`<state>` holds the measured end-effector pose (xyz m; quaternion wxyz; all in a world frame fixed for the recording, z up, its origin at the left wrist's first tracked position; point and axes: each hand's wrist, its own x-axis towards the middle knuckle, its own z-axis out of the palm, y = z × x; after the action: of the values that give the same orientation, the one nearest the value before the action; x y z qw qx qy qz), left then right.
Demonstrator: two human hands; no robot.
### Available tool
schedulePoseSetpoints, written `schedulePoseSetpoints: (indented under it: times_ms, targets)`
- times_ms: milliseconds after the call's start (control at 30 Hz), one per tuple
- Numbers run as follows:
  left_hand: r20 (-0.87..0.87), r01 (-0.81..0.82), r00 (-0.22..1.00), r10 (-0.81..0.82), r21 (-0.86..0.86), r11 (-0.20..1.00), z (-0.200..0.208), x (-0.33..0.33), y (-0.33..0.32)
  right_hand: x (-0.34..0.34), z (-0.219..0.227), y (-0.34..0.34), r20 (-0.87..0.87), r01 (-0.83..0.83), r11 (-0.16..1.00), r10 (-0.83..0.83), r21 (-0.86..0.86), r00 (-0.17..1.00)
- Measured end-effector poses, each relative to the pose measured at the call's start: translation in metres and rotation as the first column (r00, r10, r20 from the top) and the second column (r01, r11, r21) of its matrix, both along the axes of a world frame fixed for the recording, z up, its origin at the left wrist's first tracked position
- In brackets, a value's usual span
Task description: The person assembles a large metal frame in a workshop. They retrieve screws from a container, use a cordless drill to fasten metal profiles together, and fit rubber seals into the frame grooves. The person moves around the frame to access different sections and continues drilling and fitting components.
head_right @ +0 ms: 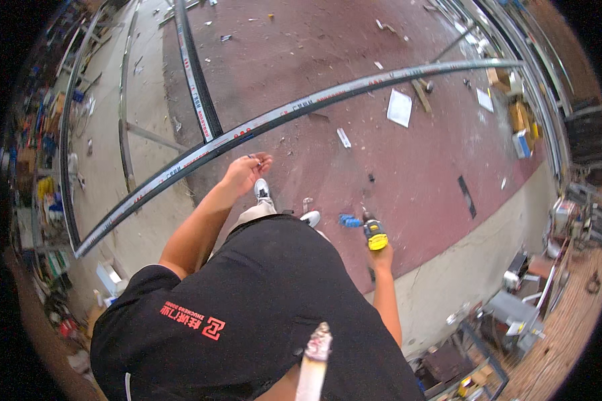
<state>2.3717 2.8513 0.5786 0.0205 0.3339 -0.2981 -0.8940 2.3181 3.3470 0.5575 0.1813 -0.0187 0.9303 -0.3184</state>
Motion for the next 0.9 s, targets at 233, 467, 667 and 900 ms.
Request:
schedulePoseSetpoints:
  times_ms: [233, 467, 667, 900]
  targets:
    - [-0.012, -0.050, 0.999, 0.049, -0.075, 0.996, 0.096, 0.020, 0.041, -0.047, 0.113, -0.144, 0.076, -0.361, 0.785, 0.457, -0.503, 0.886]
    - [-0.052, -0.115, 0.993, 0.108, -0.156, 0.981, 0.136, 0.043, 0.022, -0.039, 0.152, -0.218, -0.185, -0.606, 0.526, 0.644, -0.597, 0.742]
    - [-0.034, -0.002, 0.999, -0.002, -0.117, 0.993, 0.132, 0.042, -0.030, -0.005, 0.134, -0.234, -0.203, -0.524, 0.603, 0.519, -0.601, 0.830]
    - [-0.018, 0.257, 0.966, -0.257, 0.099, 0.961, 0.123, 0.046, -0.102, 0.054, 0.114, -0.280, -0.149, -0.462, 0.713, 0.458, -0.527, 0.876]
